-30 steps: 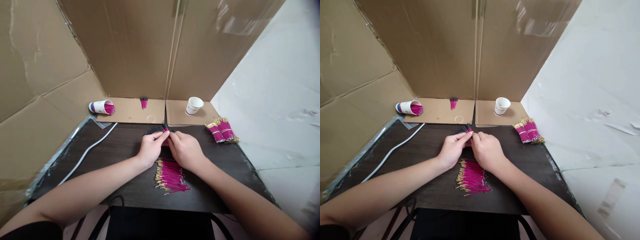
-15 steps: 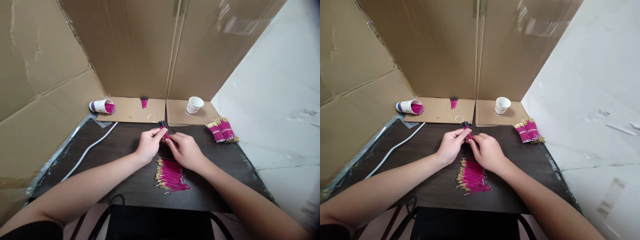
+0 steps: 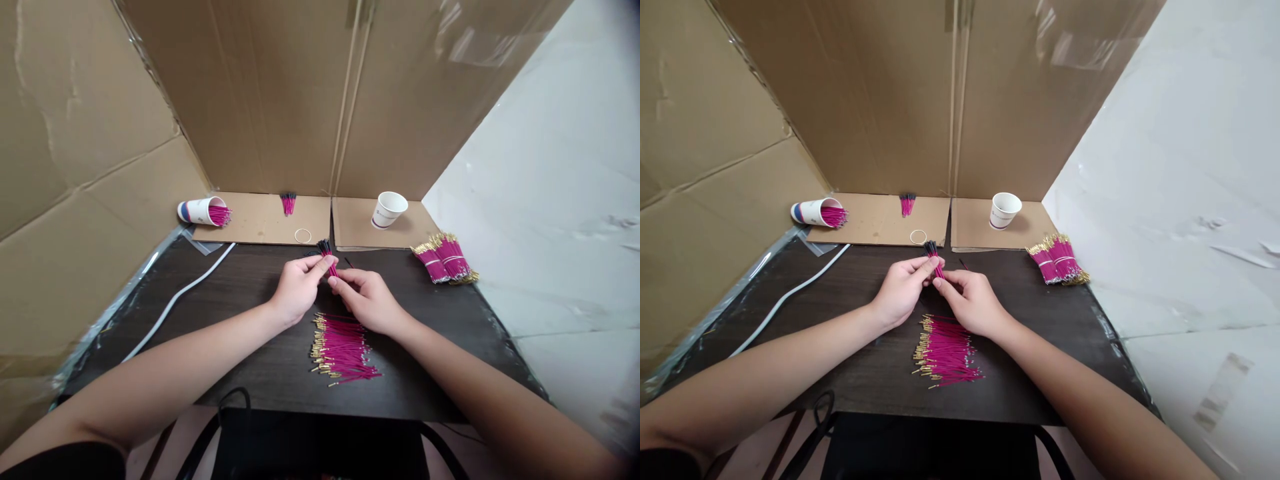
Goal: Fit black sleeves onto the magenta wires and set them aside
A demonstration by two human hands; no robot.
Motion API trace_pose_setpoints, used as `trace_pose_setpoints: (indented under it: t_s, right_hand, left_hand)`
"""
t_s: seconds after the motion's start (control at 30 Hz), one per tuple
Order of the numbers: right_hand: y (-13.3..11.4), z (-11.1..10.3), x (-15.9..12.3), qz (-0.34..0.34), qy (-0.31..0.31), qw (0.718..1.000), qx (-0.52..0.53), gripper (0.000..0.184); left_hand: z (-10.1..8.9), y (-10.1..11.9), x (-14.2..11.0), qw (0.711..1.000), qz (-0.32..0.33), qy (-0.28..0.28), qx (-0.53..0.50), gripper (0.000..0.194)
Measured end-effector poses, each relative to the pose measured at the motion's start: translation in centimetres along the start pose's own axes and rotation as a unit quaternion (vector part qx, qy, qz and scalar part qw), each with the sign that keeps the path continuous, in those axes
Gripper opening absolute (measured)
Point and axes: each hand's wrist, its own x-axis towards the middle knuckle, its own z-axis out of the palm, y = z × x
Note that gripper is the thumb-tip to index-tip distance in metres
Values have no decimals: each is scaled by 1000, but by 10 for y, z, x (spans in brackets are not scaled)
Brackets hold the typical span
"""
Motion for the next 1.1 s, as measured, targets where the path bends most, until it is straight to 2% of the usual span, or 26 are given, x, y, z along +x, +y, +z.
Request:
trace_pose_setpoints:
  t_s: [0.3,0.53,0.77,0.87,0.97,1.03,1.1]
  right_hand:
    - [-3,0,0,33,1,999,41,57]
    - [-11,0,2,47,-8,991,127,68]
    - [-10,2,1,61,-43,982,174,65]
    - [-9,-9,2,76,-59,990,108,57]
    - [-6,-30,6,46,4,996,-79,37]
    - [-3,-46,9,55,36,974,-216,23]
    - [0,-58,11,80,39,946,-310,19]
  left_hand:
    - [-1,2,-1,999,9,-34,14,54]
    - [0,3,-3,993,10,-111,35,52]
    - [3,10,-9,993,9,-112,31,46]
    - [0,11,-8,995,25,-73,58,40]
    - [-6,10,0,995,54,-22,85,36]
    - [-9,8,5,997,40,2,64,40]
    - [-12,8,9,999,19,18,41,44]
